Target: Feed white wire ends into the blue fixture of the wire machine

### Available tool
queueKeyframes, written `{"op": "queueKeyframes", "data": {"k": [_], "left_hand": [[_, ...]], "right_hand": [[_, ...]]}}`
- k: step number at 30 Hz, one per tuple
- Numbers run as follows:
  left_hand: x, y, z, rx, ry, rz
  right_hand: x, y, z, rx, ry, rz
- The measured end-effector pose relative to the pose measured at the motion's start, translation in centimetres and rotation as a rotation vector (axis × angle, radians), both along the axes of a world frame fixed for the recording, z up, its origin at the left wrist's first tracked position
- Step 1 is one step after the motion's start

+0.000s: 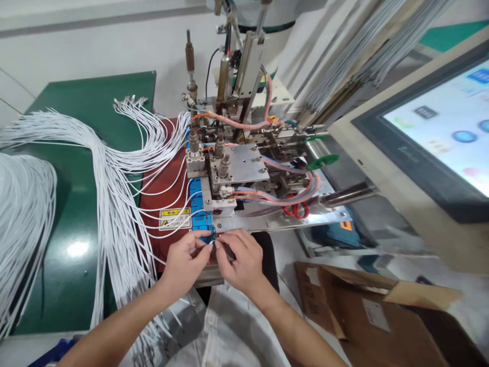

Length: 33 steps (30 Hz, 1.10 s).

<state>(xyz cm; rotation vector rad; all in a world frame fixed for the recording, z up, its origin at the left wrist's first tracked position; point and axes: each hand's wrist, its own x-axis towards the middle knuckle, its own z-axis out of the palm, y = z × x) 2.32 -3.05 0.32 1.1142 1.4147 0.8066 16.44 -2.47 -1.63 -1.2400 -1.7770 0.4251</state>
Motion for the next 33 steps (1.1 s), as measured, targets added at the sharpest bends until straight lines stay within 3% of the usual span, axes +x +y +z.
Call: {"op": "queueKeyframes", "data": {"k": [3, 8, 12, 17, 22, 27, 30, 33], "left_hand": [[-0.8, 0.5, 0.2, 0.036, 0.13, -0.069], [-2.6, 1.6, 0.1, 0.285, 0.454, -0.247], [-2.9, 2.2, -0.5, 0.43, 0.564, -0.239], [-2.5, 2.3, -0.6, 0.439, 0.66, -0.247], [-2.4, 2.4, -0.2, 0.441, 0.727, -0.292], [-2.5, 2.5, -0.2, 0.45, 0.701, -0.309], [-2.4, 2.5, -0.1, 0.463, 0.692, -0.321], [-2.4, 2.4, -0.1, 0.467, 0.714, -0.329]], "right_hand": [[0.3, 0.4, -0.2, -0.108, 0.081, 0.015], [0.3, 1.4, -1.4, -0.331, 0.188, -0.007], [0.1, 1.7, -2.2, -0.382, 0.157, -0.024], [0.1, 1.8, -2.2, -0.387, 0.027, -0.027], [0.4, 2.3, -2.1, -0.484, 0.04, 0.007], [0.7, 3.1, -2.3, -0.376, -0.031, 0.128], [0.2, 3.2, -2.8, -0.287, -0.105, 0.1], [-0.5, 2.9, -3.6, -0.289, -0.039, 0.033]]}}
